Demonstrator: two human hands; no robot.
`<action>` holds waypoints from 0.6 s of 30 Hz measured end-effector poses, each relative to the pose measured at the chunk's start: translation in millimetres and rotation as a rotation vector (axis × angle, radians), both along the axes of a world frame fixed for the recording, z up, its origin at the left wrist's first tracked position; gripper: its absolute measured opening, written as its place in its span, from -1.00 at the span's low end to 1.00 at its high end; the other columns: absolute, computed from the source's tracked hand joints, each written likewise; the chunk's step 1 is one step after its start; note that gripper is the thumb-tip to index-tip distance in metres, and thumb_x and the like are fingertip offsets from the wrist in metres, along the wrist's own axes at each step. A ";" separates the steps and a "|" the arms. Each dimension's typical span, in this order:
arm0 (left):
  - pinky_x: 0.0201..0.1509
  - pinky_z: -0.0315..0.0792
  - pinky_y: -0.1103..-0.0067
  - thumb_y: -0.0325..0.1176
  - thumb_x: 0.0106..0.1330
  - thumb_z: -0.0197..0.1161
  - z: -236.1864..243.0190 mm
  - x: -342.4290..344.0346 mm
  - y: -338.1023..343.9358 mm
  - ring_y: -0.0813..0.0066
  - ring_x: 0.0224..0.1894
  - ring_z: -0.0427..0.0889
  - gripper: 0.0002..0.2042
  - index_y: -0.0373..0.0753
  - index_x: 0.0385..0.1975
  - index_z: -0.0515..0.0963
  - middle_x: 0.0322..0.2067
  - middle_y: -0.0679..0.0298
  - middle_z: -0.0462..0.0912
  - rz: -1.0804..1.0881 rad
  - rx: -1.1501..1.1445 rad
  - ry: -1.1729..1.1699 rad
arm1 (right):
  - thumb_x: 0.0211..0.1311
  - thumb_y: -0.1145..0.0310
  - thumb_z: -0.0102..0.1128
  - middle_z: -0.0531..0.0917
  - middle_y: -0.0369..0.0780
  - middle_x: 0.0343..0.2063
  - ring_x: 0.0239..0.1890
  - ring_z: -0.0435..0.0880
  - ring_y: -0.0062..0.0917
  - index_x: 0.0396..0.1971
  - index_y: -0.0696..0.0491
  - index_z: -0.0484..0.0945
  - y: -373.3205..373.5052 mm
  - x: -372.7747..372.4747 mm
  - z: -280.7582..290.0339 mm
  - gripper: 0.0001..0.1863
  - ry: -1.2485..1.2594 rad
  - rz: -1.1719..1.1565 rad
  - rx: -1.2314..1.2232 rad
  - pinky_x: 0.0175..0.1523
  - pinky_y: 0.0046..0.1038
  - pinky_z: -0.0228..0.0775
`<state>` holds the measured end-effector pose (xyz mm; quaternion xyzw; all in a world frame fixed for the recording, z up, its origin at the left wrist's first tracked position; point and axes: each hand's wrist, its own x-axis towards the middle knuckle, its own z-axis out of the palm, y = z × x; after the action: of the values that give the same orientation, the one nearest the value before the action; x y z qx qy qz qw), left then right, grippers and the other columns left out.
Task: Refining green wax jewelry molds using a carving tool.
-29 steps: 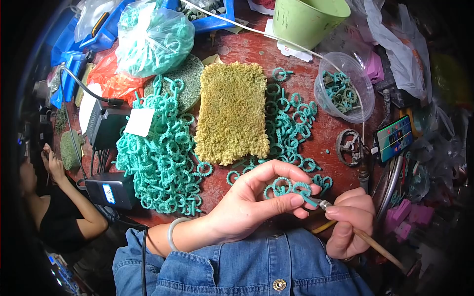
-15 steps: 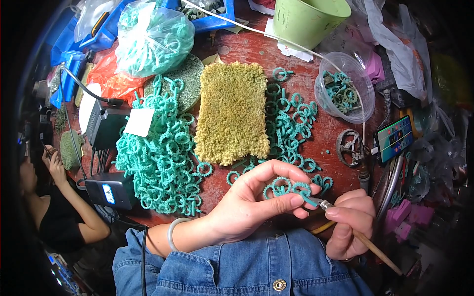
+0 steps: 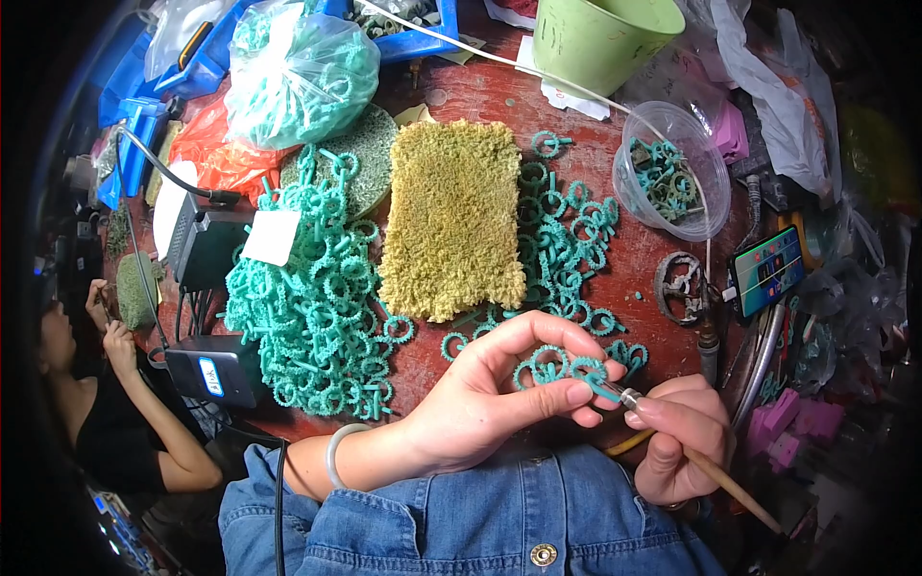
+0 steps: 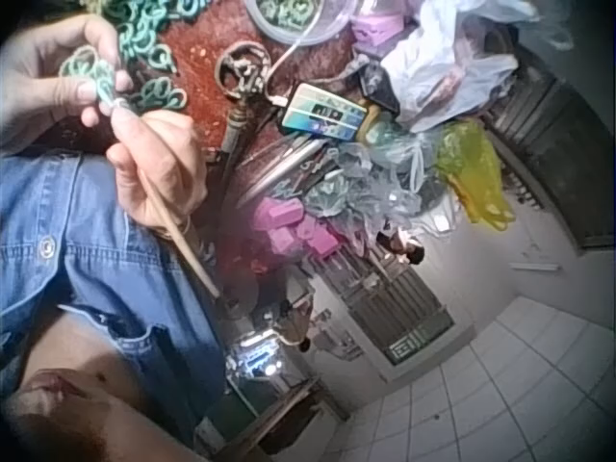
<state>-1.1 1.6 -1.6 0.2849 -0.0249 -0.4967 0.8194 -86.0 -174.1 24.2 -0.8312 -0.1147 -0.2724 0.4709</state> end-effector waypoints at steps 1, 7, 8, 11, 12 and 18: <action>-0.03 0.55 0.47 -0.63 0.30 0.09 0.3 -0.1 -0.2 0.30 -0.03 0.58 -0.72 -0.32 -0.01 0.33 -0.01 -0.02 0.50 0.000 0.000 0.000 | 0.29 0.33 0.14 0.55 -0.21 -0.51 -0.60 0.50 -0.53 -0.26 0.22 0.55 -0.4 0.2 0.0 -0.77 0.000 0.000 0.000 -0.54 -0.60 0.35; -0.02 0.55 0.46 -0.63 0.30 0.08 1.5 -0.2 -0.4 0.29 -0.02 0.58 -0.72 -0.32 -0.01 0.33 -0.01 -0.03 0.50 0.015 0.012 0.013 | 0.29 0.36 0.13 0.58 -0.18 -0.51 -0.59 0.54 -0.53 -0.26 0.26 0.53 -2.0 -0.7 -2.0 -0.77 -0.020 -0.004 0.018 -0.53 -0.60 0.38; -0.02 0.55 0.46 -0.64 0.30 0.08 1.6 -0.3 0.0 0.29 -0.02 0.58 -0.72 -0.32 -0.01 0.33 -0.01 -0.03 0.50 0.014 0.018 0.010 | 0.29 0.37 0.12 0.58 -0.18 -0.51 -0.59 0.55 -0.53 -0.27 0.26 0.52 -2.1 0.0 -2.1 -0.78 -0.018 -0.001 0.010 -0.52 -0.60 0.38; -0.02 0.55 0.47 -0.64 0.30 0.08 2.3 -0.4 -0.6 0.30 -0.03 0.58 -0.72 -0.32 -0.01 0.34 -0.01 -0.03 0.50 0.014 0.020 0.013 | 0.30 0.38 0.11 0.59 -0.18 -0.52 -0.59 0.55 -0.54 -0.27 0.27 0.52 -2.4 -0.6 -2.4 -0.78 -0.024 -0.012 0.004 -0.51 -0.61 0.39; -0.02 0.55 0.47 -0.64 0.30 0.08 2.7 -0.3 -1.0 0.30 -0.03 0.58 -0.72 -0.32 -0.01 0.34 -0.01 -0.03 0.50 0.015 0.017 0.018 | 0.30 0.38 0.11 0.59 -0.19 -0.53 -0.60 0.55 -0.55 -0.27 0.27 0.51 -2.7 -1.2 -2.2 -0.78 -0.031 -0.026 0.006 -0.51 -0.61 0.39; -0.02 0.55 0.47 -0.63 0.31 0.08 1.1 -0.6 -0.8 0.30 -0.04 0.58 -0.73 -0.32 -0.01 0.34 -0.01 -0.03 0.51 0.017 0.023 0.012 | 0.29 0.38 0.12 0.59 -0.21 -0.55 -0.60 0.55 -0.55 -0.27 0.26 0.51 -2.7 -0.8 -0.2 -0.79 0.013 -0.010 -0.008 -0.51 -0.61 0.38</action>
<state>-1.7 0.7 -0.5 0.2917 -0.0118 -0.4916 0.8204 -86.8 -176.8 23.9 -0.8355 -0.1084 -0.2687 0.4669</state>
